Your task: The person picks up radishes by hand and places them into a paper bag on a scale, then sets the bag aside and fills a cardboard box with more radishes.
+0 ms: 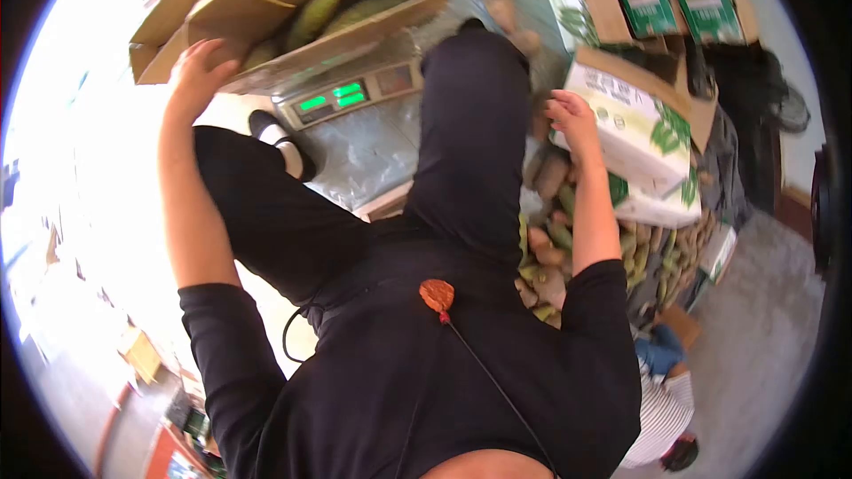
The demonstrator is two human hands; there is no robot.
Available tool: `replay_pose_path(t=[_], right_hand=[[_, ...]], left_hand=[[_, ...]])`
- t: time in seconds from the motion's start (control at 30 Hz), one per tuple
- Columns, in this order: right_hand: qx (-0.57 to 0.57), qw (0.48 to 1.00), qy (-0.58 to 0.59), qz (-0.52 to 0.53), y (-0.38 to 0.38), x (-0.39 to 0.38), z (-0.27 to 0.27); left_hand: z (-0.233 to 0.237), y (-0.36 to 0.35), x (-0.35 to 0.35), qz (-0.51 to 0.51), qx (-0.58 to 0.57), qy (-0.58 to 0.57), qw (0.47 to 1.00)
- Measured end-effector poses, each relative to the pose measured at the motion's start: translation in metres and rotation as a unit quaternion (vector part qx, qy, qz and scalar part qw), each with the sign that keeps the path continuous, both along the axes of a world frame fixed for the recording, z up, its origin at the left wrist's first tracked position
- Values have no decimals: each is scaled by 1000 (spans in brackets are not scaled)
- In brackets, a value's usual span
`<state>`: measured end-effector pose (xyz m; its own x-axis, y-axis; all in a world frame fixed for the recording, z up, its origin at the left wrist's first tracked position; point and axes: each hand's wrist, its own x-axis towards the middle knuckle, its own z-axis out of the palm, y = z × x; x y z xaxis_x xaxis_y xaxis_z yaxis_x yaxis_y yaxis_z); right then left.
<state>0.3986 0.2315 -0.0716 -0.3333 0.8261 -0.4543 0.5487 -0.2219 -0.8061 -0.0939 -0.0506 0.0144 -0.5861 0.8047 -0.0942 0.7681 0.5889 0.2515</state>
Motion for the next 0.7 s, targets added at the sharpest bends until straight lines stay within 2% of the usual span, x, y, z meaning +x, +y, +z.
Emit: replay_pose_path(t=[0.13, 0.23, 0.27, 0.3, 0.33, 0.37, 0.4, 0.43, 0.5, 0.57, 0.63, 0.67, 0.7], right_hand=[[-54, 995, -48, -72, -34, 80, -66], [-2, 995, -84, -43, -62, 136, -121], [5, 990, -133, -37, -72, 153, -139], [13, 983, -180, -28, -78, 160, -143], [-42, 976, -206, -50, -86, 168, -146], [-44, 976, -206, -54, -93, 175, -148], [-80, 967, -230, -71, -100, 183, -154], [-115, 957, -253, -87, -108, 190, -159], [-99, 959, -249, -96, -126, 200, -168], [-83, 962, -242, -100, -139, 206, -175], [13, 948, -312, 62, -147, 207, -178], [13, 949, -308, 64, -149, 206, -180], [4, 928, -359, 98, -150, 201, -180]], left_hand=[[0, 2, -4, 2, -8, -25, 1000], [-5, 2, -9, 60, 17, -116, 991], [-1, 5, -6, 38, 5, -65, 997], [3, 7, -2, 31, 3, -66, 997], [6, 8, 2, 50, -3, -63, 997], [8, 11, 4, 69, -10, -59, 996], [-2, 6, -9, 28, -9, -11, 1000], [-2, 7, -10, 24, -11, -11, 1000], [-3, 6, -9, 92, 39, -138, 985], [-5, 5, -14, 85, 26, -119, 989], [-6, 5, -13, 81, 13, -99, 992], [-8, 6, -13, 77, 20, -84, 993], [-7, 5, -13, 77, 26, -68, 994]])
